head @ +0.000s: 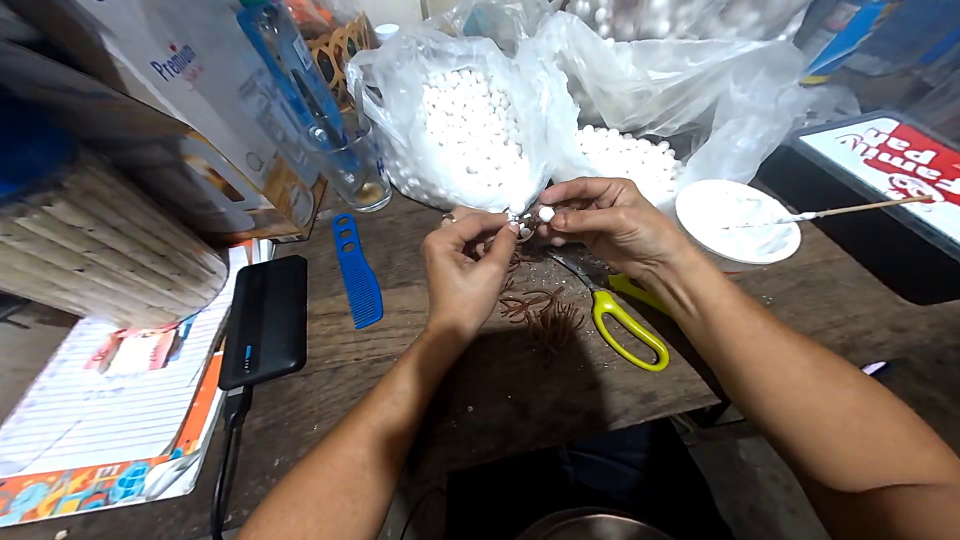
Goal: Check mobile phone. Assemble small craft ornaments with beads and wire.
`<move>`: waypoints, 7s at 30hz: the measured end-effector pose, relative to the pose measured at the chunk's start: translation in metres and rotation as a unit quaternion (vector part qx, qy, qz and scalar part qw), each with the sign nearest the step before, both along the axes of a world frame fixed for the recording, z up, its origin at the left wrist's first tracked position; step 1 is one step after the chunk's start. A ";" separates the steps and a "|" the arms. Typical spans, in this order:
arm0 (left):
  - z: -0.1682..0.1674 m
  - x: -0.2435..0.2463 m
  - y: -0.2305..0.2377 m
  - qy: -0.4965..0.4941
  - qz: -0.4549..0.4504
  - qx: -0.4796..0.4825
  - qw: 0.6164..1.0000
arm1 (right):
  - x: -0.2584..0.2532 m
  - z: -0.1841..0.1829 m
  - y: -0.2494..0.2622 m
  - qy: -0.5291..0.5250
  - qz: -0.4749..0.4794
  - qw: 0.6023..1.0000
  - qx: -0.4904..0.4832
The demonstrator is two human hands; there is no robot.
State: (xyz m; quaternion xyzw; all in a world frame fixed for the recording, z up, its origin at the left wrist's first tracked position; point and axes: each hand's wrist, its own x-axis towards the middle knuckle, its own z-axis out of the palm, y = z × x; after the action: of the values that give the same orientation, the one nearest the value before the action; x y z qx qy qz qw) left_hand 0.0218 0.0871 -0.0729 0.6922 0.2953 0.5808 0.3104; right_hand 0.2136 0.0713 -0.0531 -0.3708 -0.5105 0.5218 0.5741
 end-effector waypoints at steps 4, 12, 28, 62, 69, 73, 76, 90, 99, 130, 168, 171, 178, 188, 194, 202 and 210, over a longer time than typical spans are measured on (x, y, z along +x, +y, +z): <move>0.000 0.001 0.001 -0.001 0.002 0.003 1.000 | -0.001 0.001 -0.001 0.013 0.008 1.000 -0.013; -0.001 0.001 0.001 -0.003 0.000 0.011 1.000 | 0.000 -0.003 0.002 -0.006 0.000 1.000 0.013; -0.001 0.001 0.000 -0.011 -0.015 0.012 1.000 | -0.004 -0.003 -0.001 -0.036 -0.033 0.998 0.045; -0.001 -0.001 -0.001 0.060 0.015 0.067 0.996 | -0.005 -0.003 -0.003 -0.131 -0.027 0.982 0.134; 0.000 0.000 -0.001 0.039 0.000 0.061 0.997 | -0.005 -0.002 -0.005 -0.124 -0.018 0.985 0.115; -0.002 0.001 -0.002 0.035 -0.009 0.058 0.998 | -0.008 -0.002 -0.006 -0.121 -0.021 0.987 0.105; -0.002 0.001 -0.002 0.033 -0.009 0.057 0.998 | -0.011 -0.001 -0.007 -0.112 -0.029 0.989 0.095; -0.004 0.002 -0.001 0.017 -0.014 0.063 0.998 | -0.014 -0.002 -0.008 -0.106 -0.050 0.988 0.103; -0.005 0.003 -0.002 0.006 -0.024 0.047 0.999 | -0.016 -0.002 -0.009 -0.097 -0.055 0.989 0.095; 0.015 -0.003 0.000 -0.236 -0.204 -0.348 0.884 | 0.124 -0.029 -0.128 -0.179 -0.449 0.870 0.092; 0.005 0.008 -0.017 -0.130 -0.219 -0.329 0.909 | 0.038 0.002 -0.107 0.028 -0.295 0.947 0.122; 0.005 0.008 -0.017 -0.132 -0.218 -0.328 0.910 | 0.037 0.002 -0.108 0.024 -0.300 0.946 0.122; 0.004 0.008 -0.016 -0.134 -0.211 -0.326 0.912 | 0.036 0.000 -0.111 0.013 -0.304 0.945 0.119; 0.003 0.008 -0.016 -0.128 -0.214 -0.323 0.913 | 0.035 0.000 -0.108 0.015 -0.305 0.943 0.134; 0.003 0.009 -0.016 -0.122 -0.203 -0.313 0.920 | 0.036 0.000 -0.111 0.050 -0.287 0.951 0.100; 0.002 0.009 -0.015 -0.122 -0.228 -0.318 0.912 | 0.041 0.001 -0.108 0.069 -0.311 0.944 0.092; 0.000 0.008 -0.015 -0.112 -0.231 -0.309 0.916 | 0.037 0.003 -0.108 0.012 -0.315 0.939 0.136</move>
State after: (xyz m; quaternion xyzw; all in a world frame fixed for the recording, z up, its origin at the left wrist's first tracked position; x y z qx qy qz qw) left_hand 0.0299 0.0721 -0.0724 0.5412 0.2554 0.4467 0.6652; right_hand 0.2504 -0.0371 -0.0502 -0.4244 -0.4265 0.2439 0.7606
